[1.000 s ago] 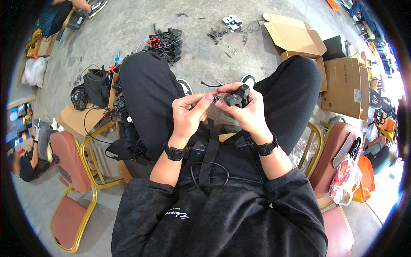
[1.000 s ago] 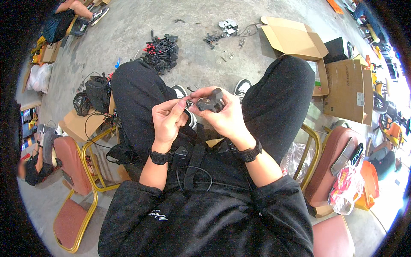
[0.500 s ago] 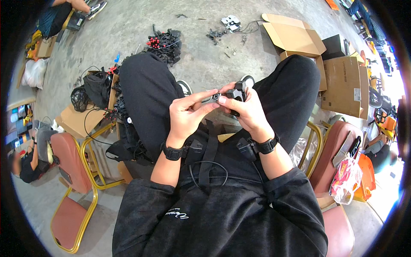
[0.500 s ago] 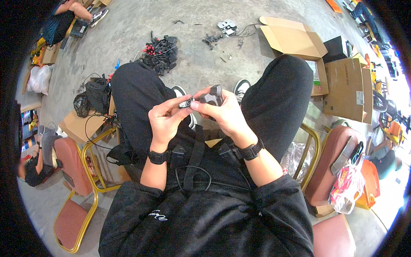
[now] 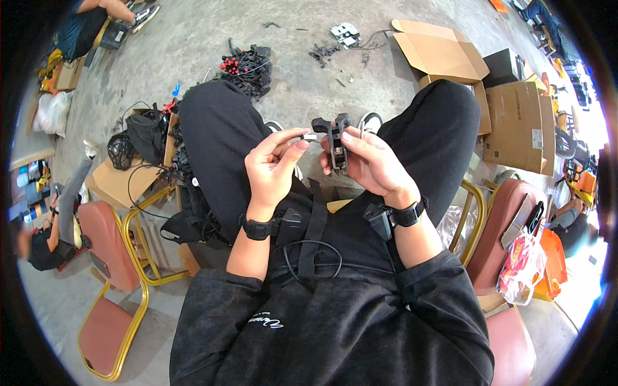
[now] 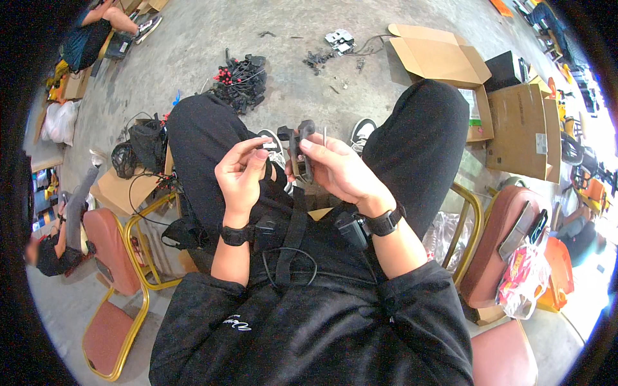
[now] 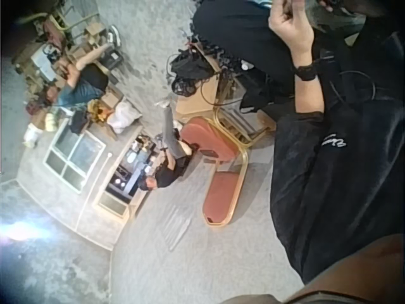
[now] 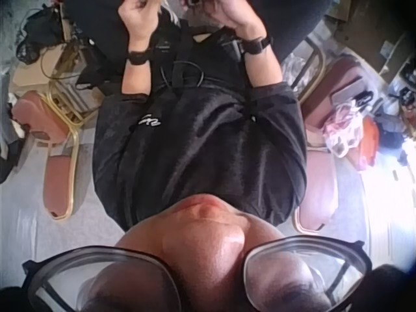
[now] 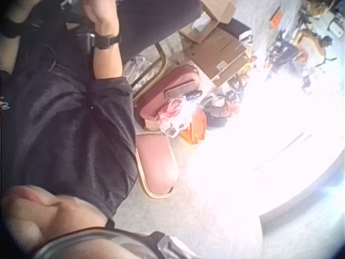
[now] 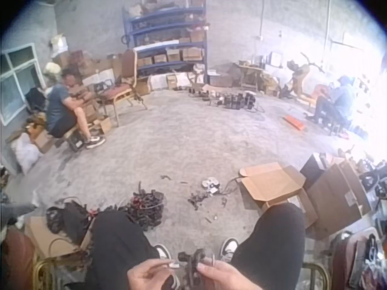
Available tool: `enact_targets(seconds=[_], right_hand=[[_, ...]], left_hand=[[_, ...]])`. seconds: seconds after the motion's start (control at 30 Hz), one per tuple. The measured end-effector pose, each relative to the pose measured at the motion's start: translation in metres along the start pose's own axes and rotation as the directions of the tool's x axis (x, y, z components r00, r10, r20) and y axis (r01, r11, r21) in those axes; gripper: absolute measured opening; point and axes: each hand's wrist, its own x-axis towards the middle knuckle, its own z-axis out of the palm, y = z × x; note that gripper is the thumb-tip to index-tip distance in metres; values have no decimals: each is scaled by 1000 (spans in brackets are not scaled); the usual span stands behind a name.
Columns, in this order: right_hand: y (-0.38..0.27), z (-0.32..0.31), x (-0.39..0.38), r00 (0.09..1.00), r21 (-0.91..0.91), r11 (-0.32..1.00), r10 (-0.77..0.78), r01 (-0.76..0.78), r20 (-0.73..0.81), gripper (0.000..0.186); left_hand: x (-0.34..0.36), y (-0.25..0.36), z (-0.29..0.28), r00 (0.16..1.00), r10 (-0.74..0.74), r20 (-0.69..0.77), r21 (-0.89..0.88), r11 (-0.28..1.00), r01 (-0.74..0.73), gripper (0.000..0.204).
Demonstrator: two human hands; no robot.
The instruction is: The person uses a thin metal tool to manipulate a small pin and a spring inside a black plastic switch housing while holding the component by hand.
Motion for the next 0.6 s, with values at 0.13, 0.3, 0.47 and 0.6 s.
enact_targets(seconds=[0.13, 0.3, 0.47, 0.6], right_hand=[[8, 3, 2, 991, -137, 982, -122, 128, 49, 44], [10, 11, 4, 992, 1, 993, -122, 122, 10, 54], [8, 13, 0, 991, 22, 1000, -9, 6, 134, 50], [9, 4, 0, 982, -15, 992, 124, -123, 143, 40]], left_hand=[[-5, 1, 2, 1000, 1, 1, -12, 1000, -1, 20], [-4, 15, 11, 982, 188, 6, 95, 978, -188, 20], [-1, 26, -5, 991, 125, 57, 8, 992, -125, 18], [0, 33, -10, 965, 159, 210, 123, 974, -188, 19]])
